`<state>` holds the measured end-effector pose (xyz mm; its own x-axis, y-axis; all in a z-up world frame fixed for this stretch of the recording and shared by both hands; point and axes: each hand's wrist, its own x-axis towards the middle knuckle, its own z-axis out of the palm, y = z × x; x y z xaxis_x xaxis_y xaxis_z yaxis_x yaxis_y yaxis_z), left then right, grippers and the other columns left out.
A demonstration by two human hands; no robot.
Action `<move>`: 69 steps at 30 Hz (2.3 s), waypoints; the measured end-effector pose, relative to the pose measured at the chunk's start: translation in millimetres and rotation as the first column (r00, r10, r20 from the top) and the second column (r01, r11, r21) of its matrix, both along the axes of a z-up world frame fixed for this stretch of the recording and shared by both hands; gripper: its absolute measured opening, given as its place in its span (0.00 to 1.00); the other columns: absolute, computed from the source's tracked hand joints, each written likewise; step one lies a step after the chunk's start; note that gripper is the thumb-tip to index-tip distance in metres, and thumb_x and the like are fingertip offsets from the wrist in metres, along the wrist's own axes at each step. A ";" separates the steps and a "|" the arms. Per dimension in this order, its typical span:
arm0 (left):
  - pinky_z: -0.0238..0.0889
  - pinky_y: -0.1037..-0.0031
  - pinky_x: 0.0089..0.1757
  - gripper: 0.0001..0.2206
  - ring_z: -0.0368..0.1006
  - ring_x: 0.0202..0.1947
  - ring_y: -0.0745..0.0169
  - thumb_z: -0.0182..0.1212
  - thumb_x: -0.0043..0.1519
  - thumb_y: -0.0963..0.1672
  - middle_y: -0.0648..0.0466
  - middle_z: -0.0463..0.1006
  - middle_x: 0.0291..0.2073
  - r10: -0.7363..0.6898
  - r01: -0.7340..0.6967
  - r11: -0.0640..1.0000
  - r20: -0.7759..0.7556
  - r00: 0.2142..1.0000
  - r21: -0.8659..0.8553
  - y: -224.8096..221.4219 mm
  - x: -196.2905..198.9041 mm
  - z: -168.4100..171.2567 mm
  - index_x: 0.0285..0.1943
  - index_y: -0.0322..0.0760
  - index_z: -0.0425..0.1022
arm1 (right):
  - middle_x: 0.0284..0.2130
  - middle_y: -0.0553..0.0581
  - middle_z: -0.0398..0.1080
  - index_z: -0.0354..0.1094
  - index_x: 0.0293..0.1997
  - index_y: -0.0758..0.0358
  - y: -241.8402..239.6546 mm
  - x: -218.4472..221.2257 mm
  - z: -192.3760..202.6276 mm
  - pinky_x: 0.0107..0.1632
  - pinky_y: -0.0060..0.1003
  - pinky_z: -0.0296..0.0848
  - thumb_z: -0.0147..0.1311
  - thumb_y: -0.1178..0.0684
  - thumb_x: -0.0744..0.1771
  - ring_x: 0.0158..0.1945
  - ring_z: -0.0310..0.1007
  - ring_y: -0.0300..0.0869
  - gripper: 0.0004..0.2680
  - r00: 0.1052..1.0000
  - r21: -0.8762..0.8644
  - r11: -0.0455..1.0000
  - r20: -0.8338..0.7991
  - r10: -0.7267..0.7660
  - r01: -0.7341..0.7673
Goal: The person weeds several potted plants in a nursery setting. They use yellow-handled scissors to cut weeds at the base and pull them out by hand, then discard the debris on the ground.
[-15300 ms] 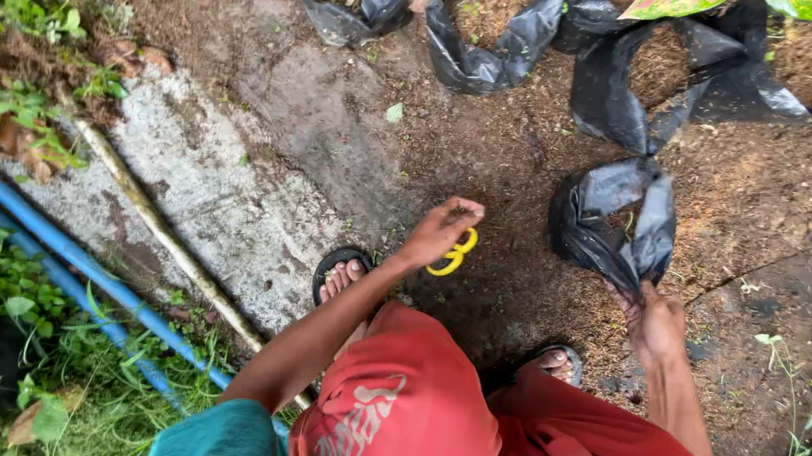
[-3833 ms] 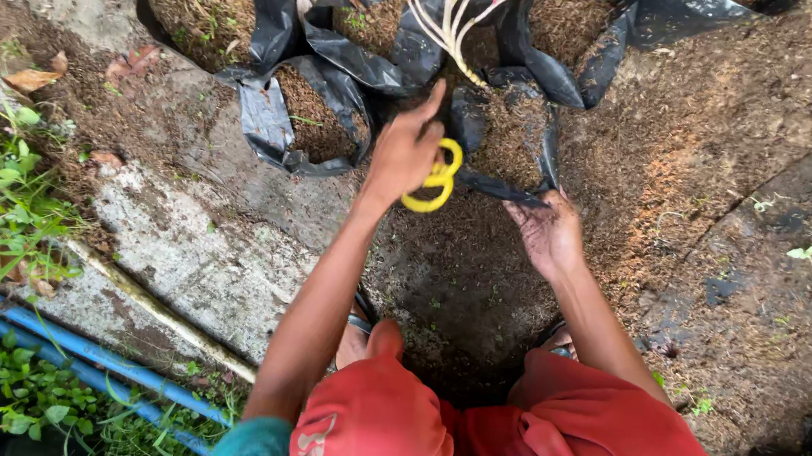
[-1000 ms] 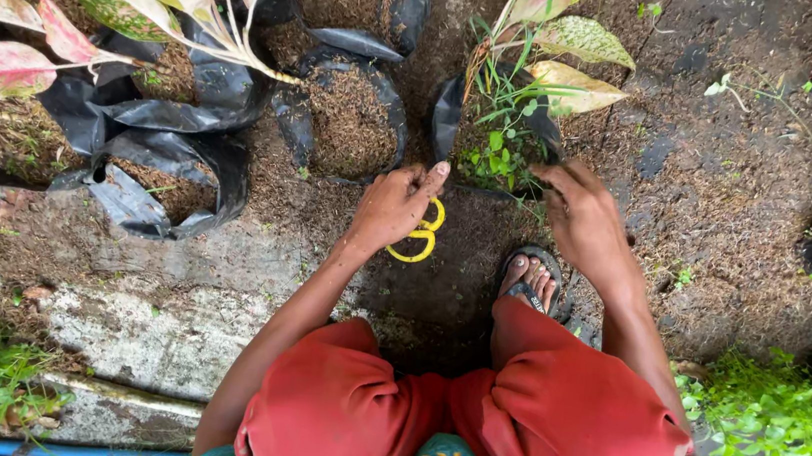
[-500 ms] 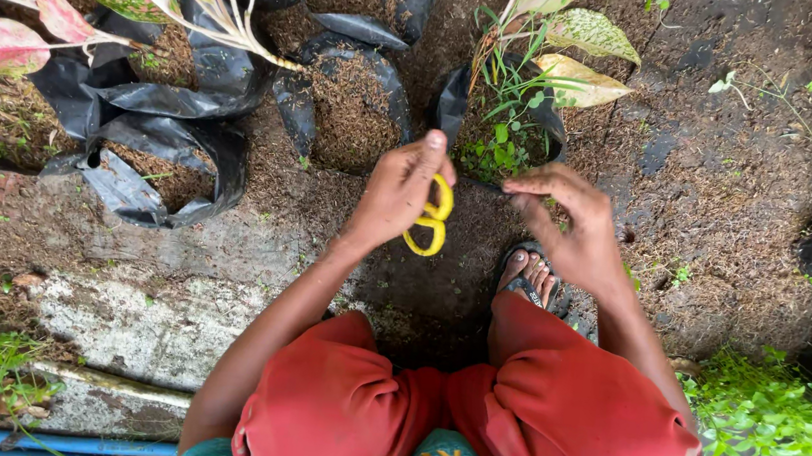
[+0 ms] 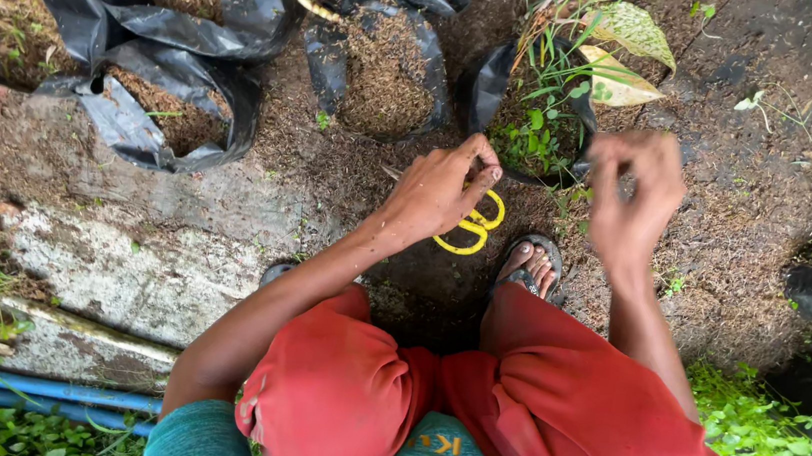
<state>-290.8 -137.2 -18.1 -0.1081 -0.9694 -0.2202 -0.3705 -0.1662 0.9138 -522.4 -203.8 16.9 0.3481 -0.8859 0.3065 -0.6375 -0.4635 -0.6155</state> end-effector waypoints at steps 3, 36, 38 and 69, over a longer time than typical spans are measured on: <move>0.70 0.56 0.35 0.08 0.80 0.32 0.42 0.60 0.66 0.46 0.45 0.83 0.33 -0.013 0.013 1.000 0.013 1.000 0.005 -0.4 -4.4 0.0 0.49 0.40 0.72 | 0.46 0.65 0.71 0.73 0.53 0.71 -45.7 15.6 -12.6 0.38 0.36 0.73 0.71 0.52 0.67 0.40 0.72 0.45 0.14 0.996 0.202 0.979 -0.087 -0.004 0.021; 0.65 0.60 0.22 0.10 0.76 0.20 0.51 0.57 0.66 0.40 0.49 0.82 0.32 0.040 0.018 0.970 0.230 0.972 -0.243 -49.7 -9.9 -32.8 0.56 0.43 0.71 | 0.37 0.66 0.78 0.78 0.47 0.73 -97.5 -17.2 5.0 0.39 0.41 0.83 0.56 0.70 0.77 0.33 0.79 0.47 0.06 0.861 0.332 0.899 0.501 0.091 -0.288; 0.67 0.60 0.25 0.08 0.77 0.21 0.52 0.59 0.65 0.40 0.49 0.82 0.30 0.021 0.056 0.965 0.288 0.958 -0.258 -69.5 -16.8 -36.7 0.51 0.42 0.75 | 0.42 0.67 0.76 0.75 0.49 0.74 -114.9 -13.3 25.0 0.46 0.41 0.83 0.55 0.72 0.74 0.40 0.80 0.48 0.04 0.860 0.247 0.878 0.425 0.282 -0.410; 0.70 0.60 0.29 0.19 0.78 0.25 0.52 0.65 0.58 0.41 0.47 0.81 0.26 -0.072 0.290 0.923 0.629 0.774 -0.251 -131.8 -10.1 -77.1 0.60 0.52 0.78 | 0.46 0.59 0.64 0.79 0.42 0.62 -108.3 2.3 -33.5 0.59 0.49 0.75 0.65 0.64 0.65 0.52 0.68 0.49 0.05 0.613 0.082 0.919 -0.721 0.322 -0.386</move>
